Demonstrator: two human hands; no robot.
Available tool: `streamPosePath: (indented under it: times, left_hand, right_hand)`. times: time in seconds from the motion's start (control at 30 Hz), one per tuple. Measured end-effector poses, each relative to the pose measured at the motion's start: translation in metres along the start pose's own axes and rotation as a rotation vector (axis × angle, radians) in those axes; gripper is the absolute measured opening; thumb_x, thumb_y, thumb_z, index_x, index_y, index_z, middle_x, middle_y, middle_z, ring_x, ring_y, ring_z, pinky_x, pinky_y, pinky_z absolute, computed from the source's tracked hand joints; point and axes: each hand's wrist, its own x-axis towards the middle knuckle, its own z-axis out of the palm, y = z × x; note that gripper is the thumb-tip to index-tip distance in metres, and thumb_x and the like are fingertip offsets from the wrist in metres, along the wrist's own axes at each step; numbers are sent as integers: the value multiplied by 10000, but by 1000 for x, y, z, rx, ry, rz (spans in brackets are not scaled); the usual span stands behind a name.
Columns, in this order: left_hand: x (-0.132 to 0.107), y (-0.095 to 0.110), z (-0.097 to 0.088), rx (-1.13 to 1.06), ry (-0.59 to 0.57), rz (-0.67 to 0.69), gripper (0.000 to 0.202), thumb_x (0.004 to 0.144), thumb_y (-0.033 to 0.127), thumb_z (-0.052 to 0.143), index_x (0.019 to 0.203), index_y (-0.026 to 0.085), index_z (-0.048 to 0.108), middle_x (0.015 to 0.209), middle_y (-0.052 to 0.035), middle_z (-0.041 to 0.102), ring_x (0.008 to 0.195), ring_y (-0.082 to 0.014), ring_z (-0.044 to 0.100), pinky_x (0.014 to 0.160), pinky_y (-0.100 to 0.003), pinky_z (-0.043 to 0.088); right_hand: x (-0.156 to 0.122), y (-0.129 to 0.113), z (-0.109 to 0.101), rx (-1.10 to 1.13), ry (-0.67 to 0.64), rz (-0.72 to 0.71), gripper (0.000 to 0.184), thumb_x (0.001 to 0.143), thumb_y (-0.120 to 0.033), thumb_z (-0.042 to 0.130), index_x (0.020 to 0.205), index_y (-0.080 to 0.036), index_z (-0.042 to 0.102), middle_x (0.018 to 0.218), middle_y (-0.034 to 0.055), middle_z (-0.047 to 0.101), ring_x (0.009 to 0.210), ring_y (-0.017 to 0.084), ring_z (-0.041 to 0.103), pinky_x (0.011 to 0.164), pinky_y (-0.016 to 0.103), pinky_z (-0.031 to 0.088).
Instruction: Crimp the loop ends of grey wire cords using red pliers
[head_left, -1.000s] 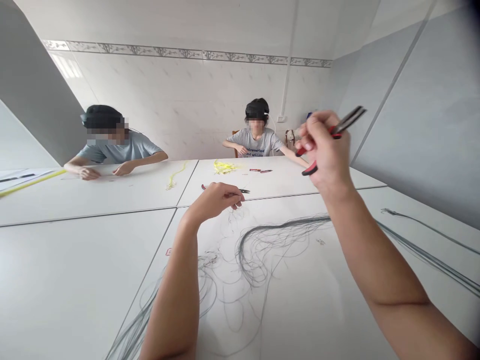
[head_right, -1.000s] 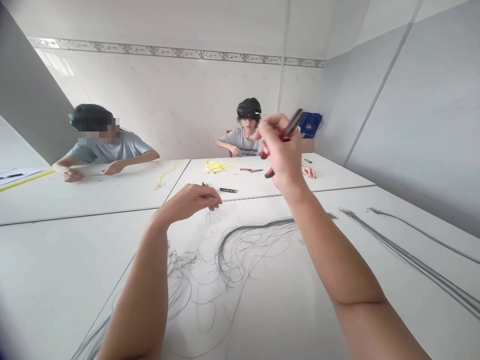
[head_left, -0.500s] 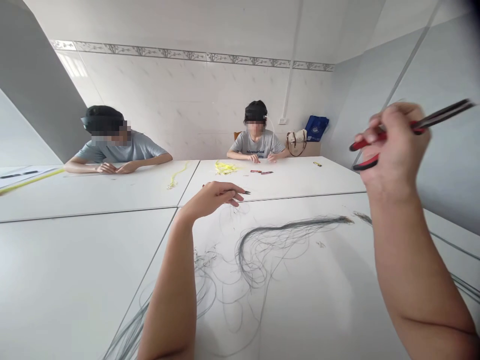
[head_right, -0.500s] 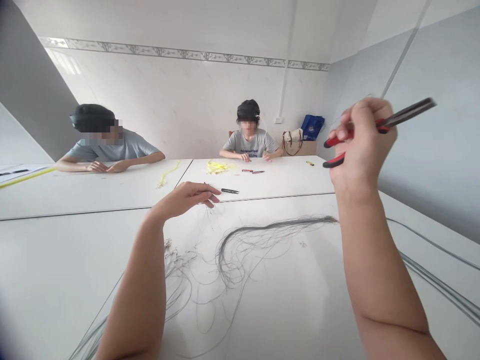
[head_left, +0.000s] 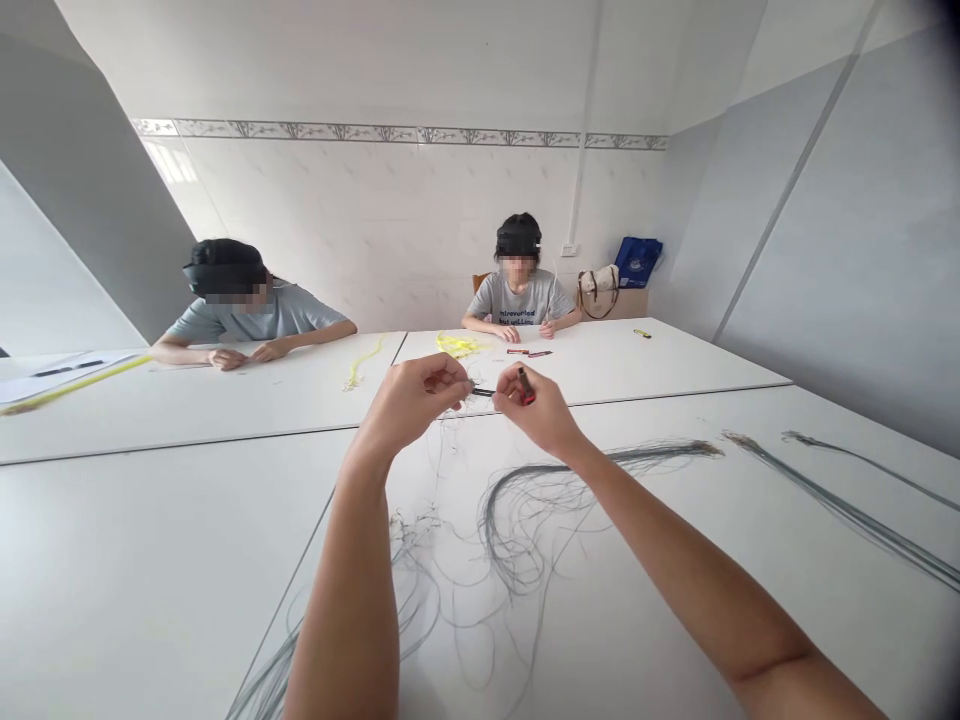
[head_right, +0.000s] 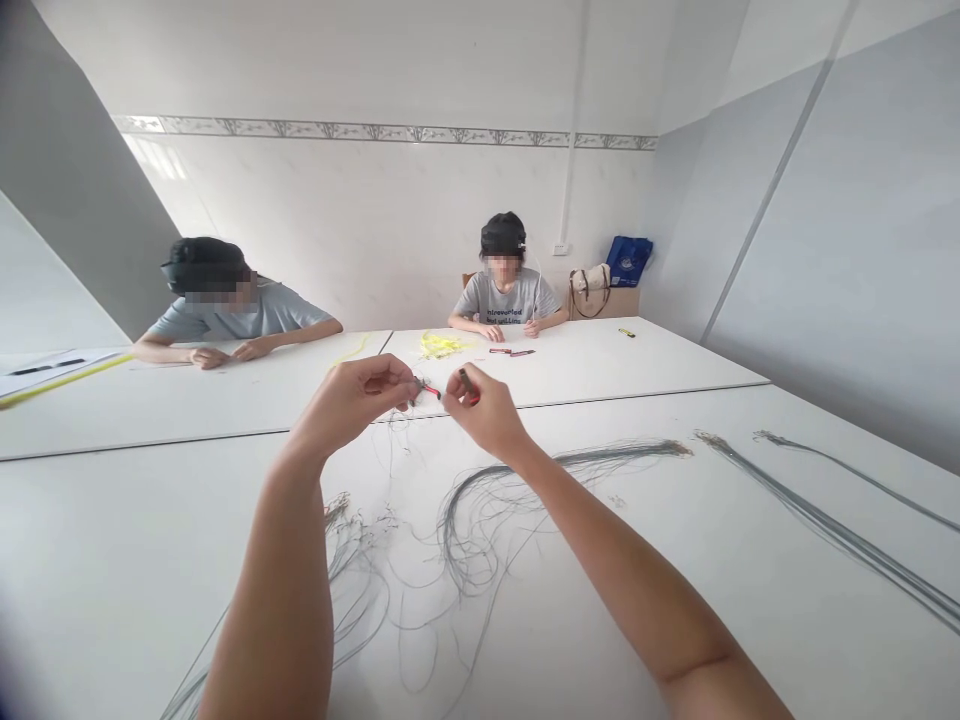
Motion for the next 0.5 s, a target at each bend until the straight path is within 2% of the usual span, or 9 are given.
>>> streamPosePath:
  times: [0.1, 0.23, 0.33, 0.5]
  left_hand:
    - [-1, -3, -3, -24, -10, -9, 158, 850, 317, 633, 781, 205, 721, 726, -21, 737, 722, -189, 712, 624, -276, 510]
    - [0, -5, -2, -26, -30, -22, 168, 864, 292, 614, 800, 216, 749, 745, -16, 746, 761, -188, 715, 625, -266, 502]
    - [0, -4, 1, -8, -43, -26, 123, 842, 279, 639, 811, 221, 743, 724, -1, 733, 739, -176, 702, 640, -262, 512]
    - [0, -1, 3, 5, -64, -30, 80, 827, 277, 658, 825, 214, 707, 724, 2, 715, 732, -169, 687, 650, -262, 519]
  right_hand:
    - [-1, 3, 16, 32, -28, 16, 224, 876, -405, 635, 779, -212, 574, 696, -25, 532, 610, 113, 403, 623, 281, 383]
    - [-4, -1, 22, 163, -2, 14, 337, 909, -537, 603, 843, -207, 608, 661, -28, 507, 608, 116, 414, 592, 275, 356]
    - [-5, -4, 24, 185, 40, 44, 282, 856, -478, 683, 831, -209, 600, 596, -57, 455, 556, 99, 363, 549, 262, 313]
    - [-6, 2, 24, 288, 98, 80, 186, 855, -343, 661, 760, -207, 577, 564, -62, 416, 533, 92, 331, 528, 258, 279]
